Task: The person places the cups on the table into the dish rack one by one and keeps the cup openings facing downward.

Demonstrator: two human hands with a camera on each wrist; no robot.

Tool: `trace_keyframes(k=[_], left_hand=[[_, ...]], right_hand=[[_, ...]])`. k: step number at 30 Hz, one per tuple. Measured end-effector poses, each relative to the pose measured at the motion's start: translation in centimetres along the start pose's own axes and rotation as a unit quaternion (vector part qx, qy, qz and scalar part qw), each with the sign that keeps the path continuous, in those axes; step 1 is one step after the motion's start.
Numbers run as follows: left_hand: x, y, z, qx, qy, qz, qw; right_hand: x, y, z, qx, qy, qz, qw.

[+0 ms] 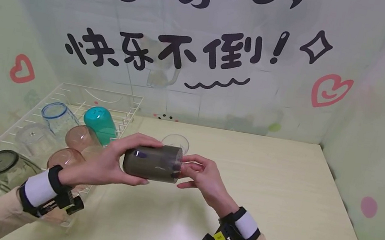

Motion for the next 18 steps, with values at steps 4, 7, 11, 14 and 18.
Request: trace_keyframes(k=[4, 7, 11, 14, 18], left_hand=[[0.5, 0.9, 0.7, -0.019, 0.015, -0.007, 0.9997], [0.9, 1.7, 1.1, -0.033, 0.020, -0.010, 0.9992], [1.1, 3.0, 1.7, -0.058, 0.017, -0.018, 0.9980], [1.3, 4.2, 2.2, -0.081, 0.019, -0.029, 0.9962], [1.3, 5.9, 3.1, -0.109, 0.028, -0.045, 0.9927]], right_hand=[[0.1, 0.4, 0.0, 0.010, -0.001, -0.003, 0.9999], [0.1, 0.5, -0.1, 0.012, 0.000, -0.002, 0.9999], [0.1, 0.8, -0.2, 0.010, 0.001, -0.005, 0.9999], [0.1, 1.0, -0.3, 0.010, -0.001, -0.010, 0.9999], [0.0, 1.7, -0.6, 0.015, -0.003, -0.024, 0.9996]])
Point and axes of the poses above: each hand's wrist, its own x-axis away from the middle knuckle, its own y-axis out of the back of the hand, z = x × y, the point moved 10 cm from there along -x, towards the middle knuckle, and after that the axes turned 12 degrees about -x, right-handed, at the moved point
